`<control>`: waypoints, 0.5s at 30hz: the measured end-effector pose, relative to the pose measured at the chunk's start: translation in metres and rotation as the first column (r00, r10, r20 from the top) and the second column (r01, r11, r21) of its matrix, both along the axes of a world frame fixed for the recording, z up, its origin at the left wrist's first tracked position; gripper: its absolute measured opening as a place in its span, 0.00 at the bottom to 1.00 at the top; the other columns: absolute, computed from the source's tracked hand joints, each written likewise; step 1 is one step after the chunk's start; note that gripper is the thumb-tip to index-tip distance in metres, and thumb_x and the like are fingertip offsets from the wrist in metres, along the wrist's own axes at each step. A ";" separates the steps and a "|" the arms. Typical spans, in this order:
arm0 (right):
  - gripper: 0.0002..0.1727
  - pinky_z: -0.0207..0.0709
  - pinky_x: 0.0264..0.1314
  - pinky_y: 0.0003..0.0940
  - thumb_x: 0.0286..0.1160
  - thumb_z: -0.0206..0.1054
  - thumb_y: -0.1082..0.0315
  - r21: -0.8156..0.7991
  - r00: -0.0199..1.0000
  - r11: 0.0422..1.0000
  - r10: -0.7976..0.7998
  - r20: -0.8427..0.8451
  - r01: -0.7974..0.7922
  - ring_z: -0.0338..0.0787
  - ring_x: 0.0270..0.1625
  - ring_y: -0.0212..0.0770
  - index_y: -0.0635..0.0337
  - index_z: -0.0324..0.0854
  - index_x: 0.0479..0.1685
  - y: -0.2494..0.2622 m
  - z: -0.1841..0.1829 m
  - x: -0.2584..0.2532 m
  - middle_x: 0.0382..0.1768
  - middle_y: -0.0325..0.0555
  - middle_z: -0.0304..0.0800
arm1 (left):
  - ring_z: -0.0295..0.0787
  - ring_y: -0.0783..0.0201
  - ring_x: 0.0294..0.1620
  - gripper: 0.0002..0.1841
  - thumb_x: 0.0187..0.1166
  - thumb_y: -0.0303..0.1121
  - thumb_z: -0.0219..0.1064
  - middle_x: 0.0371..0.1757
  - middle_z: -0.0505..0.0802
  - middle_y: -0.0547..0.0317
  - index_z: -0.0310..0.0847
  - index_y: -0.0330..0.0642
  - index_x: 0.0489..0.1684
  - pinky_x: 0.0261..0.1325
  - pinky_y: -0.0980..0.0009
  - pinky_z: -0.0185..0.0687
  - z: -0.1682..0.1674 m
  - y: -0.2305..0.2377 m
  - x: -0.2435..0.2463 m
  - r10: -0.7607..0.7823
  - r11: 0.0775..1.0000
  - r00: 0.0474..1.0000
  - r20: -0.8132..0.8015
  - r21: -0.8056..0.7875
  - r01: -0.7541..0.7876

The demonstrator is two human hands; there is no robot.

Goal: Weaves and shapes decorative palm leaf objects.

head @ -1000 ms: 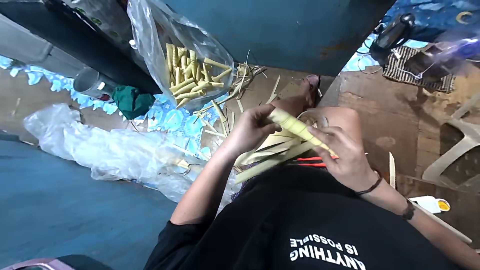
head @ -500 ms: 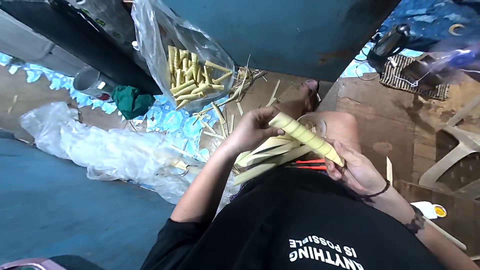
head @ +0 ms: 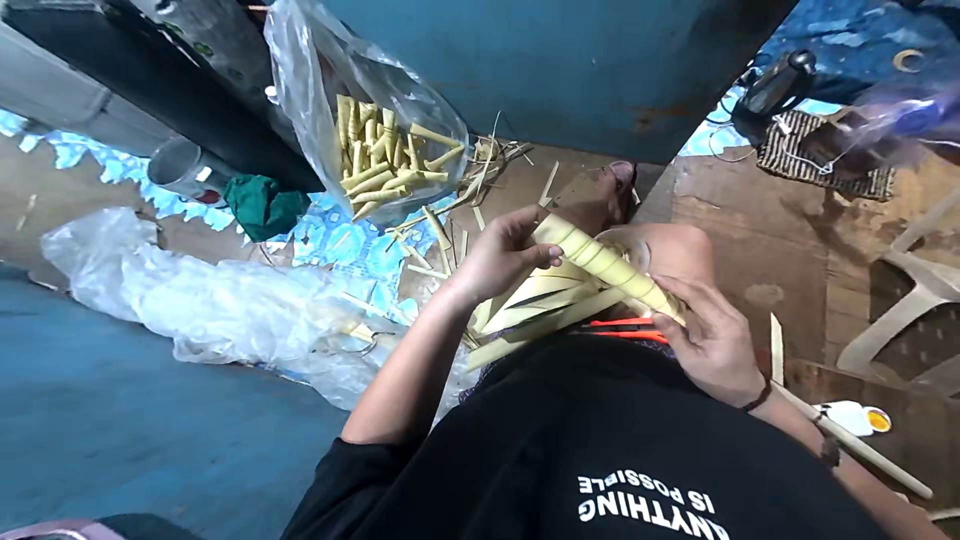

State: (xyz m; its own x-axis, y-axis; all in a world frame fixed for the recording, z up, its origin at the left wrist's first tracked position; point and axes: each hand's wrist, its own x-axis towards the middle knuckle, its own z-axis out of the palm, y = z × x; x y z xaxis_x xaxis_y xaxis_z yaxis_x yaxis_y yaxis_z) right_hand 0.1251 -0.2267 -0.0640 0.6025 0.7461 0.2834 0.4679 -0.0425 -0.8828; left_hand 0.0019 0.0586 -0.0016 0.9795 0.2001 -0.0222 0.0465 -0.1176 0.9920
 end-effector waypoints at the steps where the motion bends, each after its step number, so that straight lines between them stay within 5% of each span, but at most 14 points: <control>1: 0.21 0.87 0.56 0.21 0.86 0.63 0.63 -0.003 0.976 1.000 0.009 -0.216 -0.010 0.91 0.50 0.25 0.67 0.82 0.69 0.000 0.005 -0.002 0.54 0.42 0.92 | 0.93 0.69 0.37 0.11 0.77 0.20 0.69 0.39 0.93 0.58 0.80 0.33 0.55 0.48 0.70 0.93 0.000 0.000 0.000 -0.009 1.000 1.000 0.009 -0.003 0.009; 3: 0.19 0.84 0.30 0.18 0.95 0.44 0.65 -0.017 0.666 1.000 0.001 -0.746 -0.021 0.88 0.26 0.25 0.61 0.81 0.62 0.002 0.018 -0.001 0.32 0.37 0.94 | 0.93 0.69 0.38 0.10 0.78 0.21 0.68 0.39 0.93 0.59 0.80 0.33 0.54 0.49 0.70 0.92 0.001 0.001 -0.002 -0.044 0.999 0.998 0.036 -0.008 0.044; 4: 0.23 0.81 0.23 0.19 0.96 0.38 0.61 -0.012 0.544 0.999 0.011 -0.839 -0.038 0.85 0.20 0.27 0.59 0.79 0.62 0.002 0.020 0.000 0.26 0.37 0.90 | 0.93 0.70 0.39 0.09 0.79 0.21 0.67 0.39 0.94 0.60 0.81 0.34 0.53 0.49 0.70 0.92 0.000 0.002 -0.002 -0.060 0.998 0.997 0.048 -0.013 0.060; 5: 0.23 0.82 0.23 0.19 0.96 0.38 0.62 0.001 0.581 0.999 0.027 -0.813 -0.046 0.87 0.21 0.28 0.60 0.79 0.64 0.001 0.019 0.000 0.26 0.38 0.91 | 0.93 0.70 0.39 0.08 0.79 0.21 0.67 0.39 0.94 0.60 0.81 0.34 0.51 0.49 0.70 0.92 0.000 0.002 -0.002 -0.068 0.997 0.996 0.056 -0.020 0.069; 6: 0.21 0.85 0.29 0.18 0.95 0.44 0.64 0.006 0.745 0.999 0.038 -0.666 -0.046 0.90 0.27 0.25 0.63 0.80 0.66 0.000 0.016 -0.002 0.32 0.36 0.94 | 0.93 0.70 0.38 0.07 0.79 0.20 0.67 0.38 0.94 0.60 0.81 0.34 0.51 0.48 0.71 0.92 -0.001 0.002 -0.002 -0.062 0.998 0.997 0.055 -0.030 0.064; 8: 0.24 0.85 0.58 0.22 0.88 0.60 0.57 -0.013 0.995 1.000 0.021 -0.093 -0.022 0.90 0.53 0.26 0.68 0.82 0.69 -0.002 0.006 -0.003 0.54 0.44 0.91 | 0.92 0.71 0.34 0.07 0.79 0.19 0.67 0.36 0.93 0.60 0.81 0.34 0.50 0.44 0.73 0.91 0.000 0.001 -0.002 -0.023 0.999 0.999 0.039 -0.037 0.024; 9: 0.27 0.84 0.64 0.27 0.85 0.64 0.54 -0.001 0.997 1.000 0.007 0.075 -0.007 0.89 0.59 0.32 0.69 0.83 0.69 -0.002 0.002 -0.002 0.59 0.53 0.90 | 0.92 0.72 0.33 0.08 0.79 0.19 0.67 0.35 0.93 0.60 0.81 0.34 0.51 0.43 0.74 0.91 0.000 0.000 -0.002 -0.004 0.999 1.000 0.030 -0.035 0.005; 10: 0.26 0.84 0.63 0.25 0.85 0.65 0.56 0.006 0.999 1.000 0.016 0.038 -0.016 0.90 0.58 0.31 0.70 0.82 0.69 -0.002 0.003 -0.002 0.58 0.52 0.90 | 0.92 0.71 0.33 0.08 0.79 0.19 0.67 0.35 0.93 0.60 0.81 0.34 0.52 0.43 0.74 0.91 0.001 0.000 -0.002 0.004 0.999 1.000 0.028 -0.036 -0.003; 11: 0.21 0.86 0.55 0.19 0.87 0.61 0.62 0.002 0.977 0.999 0.045 -0.207 -0.046 0.91 0.50 0.24 0.69 0.81 0.69 -0.003 0.008 -0.003 0.54 0.43 0.92 | 0.92 0.71 0.34 0.09 0.79 0.20 0.67 0.36 0.93 0.60 0.81 0.33 0.53 0.44 0.73 0.91 0.001 0.000 -0.001 0.000 0.999 0.999 0.034 -0.037 0.001; 13: 0.22 0.81 0.26 0.15 0.95 0.40 0.63 0.012 0.612 0.995 0.068 -0.788 -0.095 0.86 0.23 0.23 0.60 0.79 0.64 -0.001 0.023 -0.002 0.31 0.35 0.92 | 0.92 0.71 0.36 0.09 0.79 0.20 0.67 0.37 0.93 0.60 0.81 0.34 0.53 0.47 0.72 0.92 0.002 0.000 -0.003 -0.031 0.999 0.998 0.046 -0.041 0.033; 14: 0.25 0.77 0.18 0.16 0.96 0.33 0.58 0.023 0.462 0.993 0.074 -0.884 -0.115 0.82 0.16 0.24 0.56 0.78 0.60 -0.001 0.027 -0.002 0.23 0.35 0.88 | 0.92 0.71 0.36 0.07 0.79 0.20 0.67 0.36 0.93 0.61 0.81 0.34 0.51 0.46 0.72 0.92 0.002 0.000 -0.003 -0.038 0.998 0.998 0.052 -0.049 0.041; 15: 0.25 0.78 0.17 0.16 0.96 0.33 0.59 0.008 0.506 0.994 0.063 -0.860 -0.111 0.83 0.16 0.24 0.57 0.79 0.60 -0.001 0.028 -0.003 0.22 0.35 0.88 | 0.92 0.71 0.35 0.07 0.79 0.20 0.67 0.35 0.93 0.61 0.81 0.34 0.50 0.45 0.72 0.91 0.001 0.000 -0.002 -0.033 0.998 0.998 0.053 -0.058 0.036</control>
State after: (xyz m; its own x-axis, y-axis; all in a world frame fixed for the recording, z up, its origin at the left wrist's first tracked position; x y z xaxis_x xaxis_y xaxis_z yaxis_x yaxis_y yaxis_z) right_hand 0.1219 -0.2276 -0.0363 0.4646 0.8056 -0.3676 -0.5133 -0.0932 -0.8531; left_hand -0.0003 0.0585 -0.0005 0.9860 0.1656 0.0186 -0.0088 -0.0600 0.9982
